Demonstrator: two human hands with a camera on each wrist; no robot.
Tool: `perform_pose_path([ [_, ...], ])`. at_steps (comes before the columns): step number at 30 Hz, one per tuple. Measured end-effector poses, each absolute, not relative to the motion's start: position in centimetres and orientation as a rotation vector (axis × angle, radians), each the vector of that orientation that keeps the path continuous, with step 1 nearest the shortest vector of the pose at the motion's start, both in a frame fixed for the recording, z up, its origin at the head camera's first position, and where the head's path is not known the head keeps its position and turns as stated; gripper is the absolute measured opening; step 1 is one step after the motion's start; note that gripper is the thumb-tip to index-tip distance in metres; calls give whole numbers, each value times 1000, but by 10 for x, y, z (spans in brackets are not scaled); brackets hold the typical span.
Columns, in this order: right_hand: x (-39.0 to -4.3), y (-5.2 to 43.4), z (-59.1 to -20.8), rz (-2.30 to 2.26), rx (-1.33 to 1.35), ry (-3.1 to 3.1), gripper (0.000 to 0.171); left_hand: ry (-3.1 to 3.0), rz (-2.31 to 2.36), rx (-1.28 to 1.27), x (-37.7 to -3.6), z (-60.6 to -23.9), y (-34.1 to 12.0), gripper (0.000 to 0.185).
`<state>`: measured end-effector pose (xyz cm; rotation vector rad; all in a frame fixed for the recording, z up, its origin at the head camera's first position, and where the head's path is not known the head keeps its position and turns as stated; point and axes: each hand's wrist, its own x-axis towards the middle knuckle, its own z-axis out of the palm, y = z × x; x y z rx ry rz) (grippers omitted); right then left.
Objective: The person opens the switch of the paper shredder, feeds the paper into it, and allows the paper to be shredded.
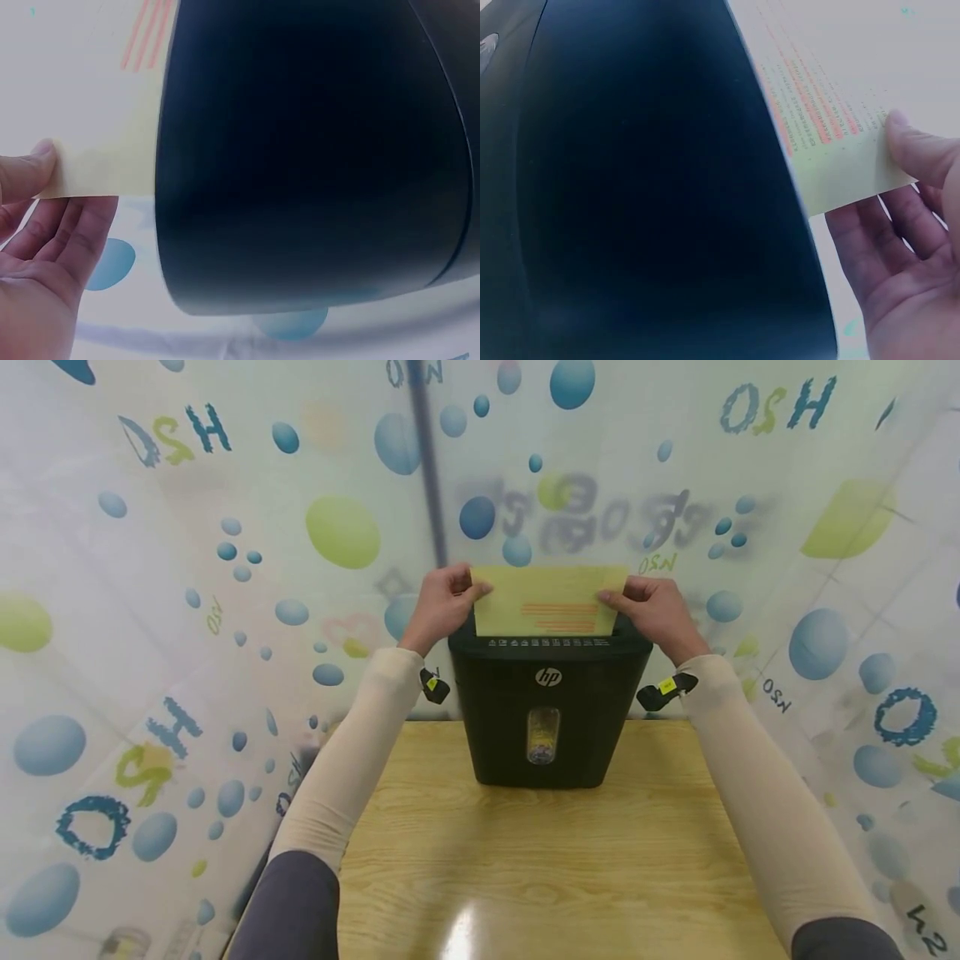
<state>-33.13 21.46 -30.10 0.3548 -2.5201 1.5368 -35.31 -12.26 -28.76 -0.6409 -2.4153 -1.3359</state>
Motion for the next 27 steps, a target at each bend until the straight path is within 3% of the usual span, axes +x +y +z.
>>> perform_pose_path([
  [17, -330, 219, -310, 1385, 313, -2602, 53, -2405, -1360, -685, -355, -299, -119, 34],
  [27, -329, 220, -315, 1200, 374, -2646, 44, -2478, -1336, -651, -352, -308, -121, 38],
])
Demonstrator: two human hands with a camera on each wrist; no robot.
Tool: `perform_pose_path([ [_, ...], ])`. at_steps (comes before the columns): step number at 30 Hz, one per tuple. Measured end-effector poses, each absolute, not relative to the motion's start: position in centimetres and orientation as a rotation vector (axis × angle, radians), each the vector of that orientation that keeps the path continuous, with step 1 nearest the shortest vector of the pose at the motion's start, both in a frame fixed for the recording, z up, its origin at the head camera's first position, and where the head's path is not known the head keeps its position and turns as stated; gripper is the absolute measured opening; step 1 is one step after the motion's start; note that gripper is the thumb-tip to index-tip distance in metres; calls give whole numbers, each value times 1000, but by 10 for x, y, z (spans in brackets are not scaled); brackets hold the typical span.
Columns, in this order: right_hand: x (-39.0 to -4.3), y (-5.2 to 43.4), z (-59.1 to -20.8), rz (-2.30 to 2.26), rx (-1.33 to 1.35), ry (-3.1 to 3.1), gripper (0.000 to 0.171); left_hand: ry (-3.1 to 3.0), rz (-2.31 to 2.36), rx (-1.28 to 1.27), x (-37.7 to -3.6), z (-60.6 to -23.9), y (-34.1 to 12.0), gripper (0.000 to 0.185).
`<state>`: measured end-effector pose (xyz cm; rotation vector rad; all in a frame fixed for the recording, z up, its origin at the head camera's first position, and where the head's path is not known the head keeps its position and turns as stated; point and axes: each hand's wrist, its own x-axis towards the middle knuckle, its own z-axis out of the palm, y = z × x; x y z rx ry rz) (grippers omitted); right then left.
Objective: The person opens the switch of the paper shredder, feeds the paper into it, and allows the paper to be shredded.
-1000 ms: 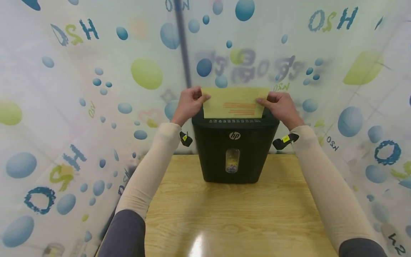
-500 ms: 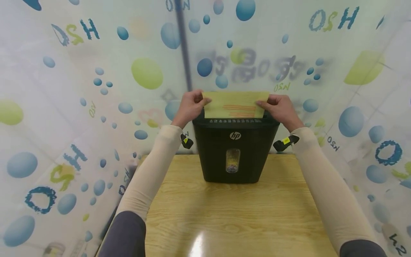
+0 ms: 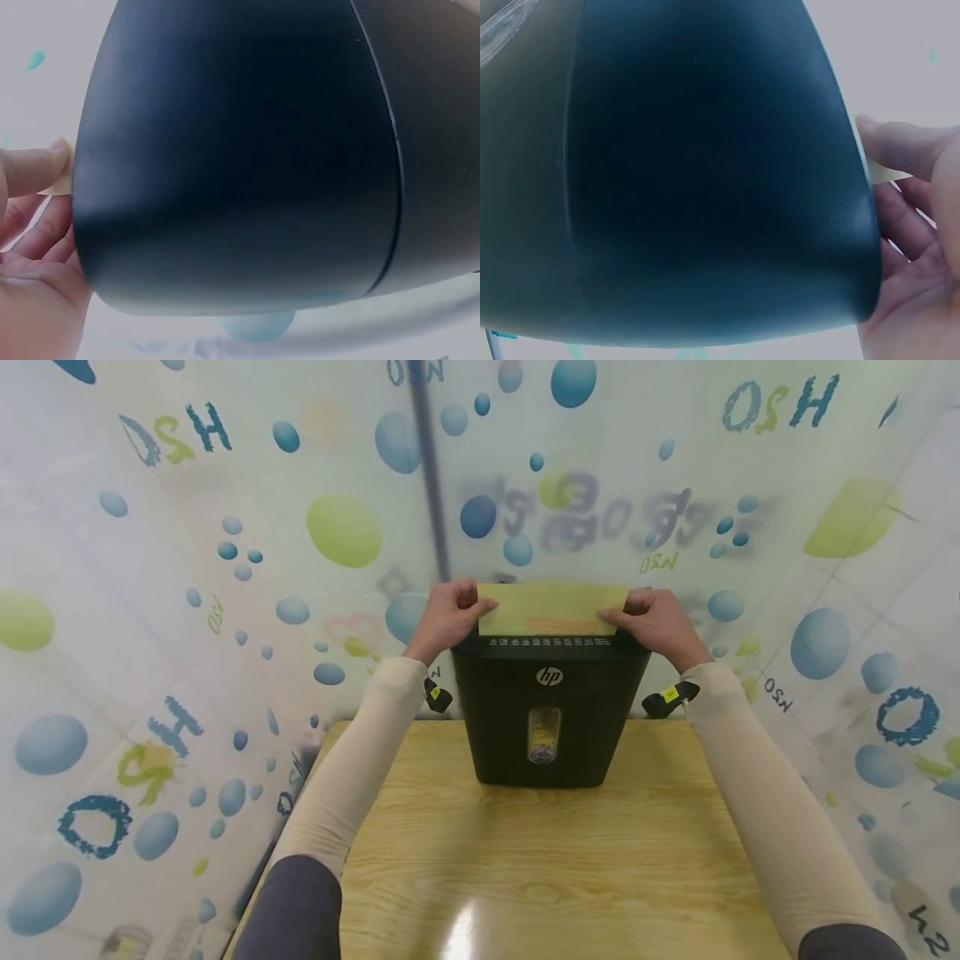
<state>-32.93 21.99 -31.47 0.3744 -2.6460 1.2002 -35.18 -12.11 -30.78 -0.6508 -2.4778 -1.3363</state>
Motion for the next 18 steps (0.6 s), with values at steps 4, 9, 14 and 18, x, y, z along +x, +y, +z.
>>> perform_pose_path([
  [4, -329, 218, -314, 1157, 391, -2649, 44, -2526, -1329, -634, -351, -310, -122, 30],
  [9, -326, 218, -311, 1168, 414, -2673, 43, -2574, -1336, -613, -353, -311, -122, 22],
  [14, -325, 219, -307, 1148, 414, -2725, 48, -2598, -1330, -646, -352, -310, -120, 29],
  [18, -323, 219, -304, 1106, 428, -2781, 55, -2612, -1297, -670, -350, -309, -118, 34],
])
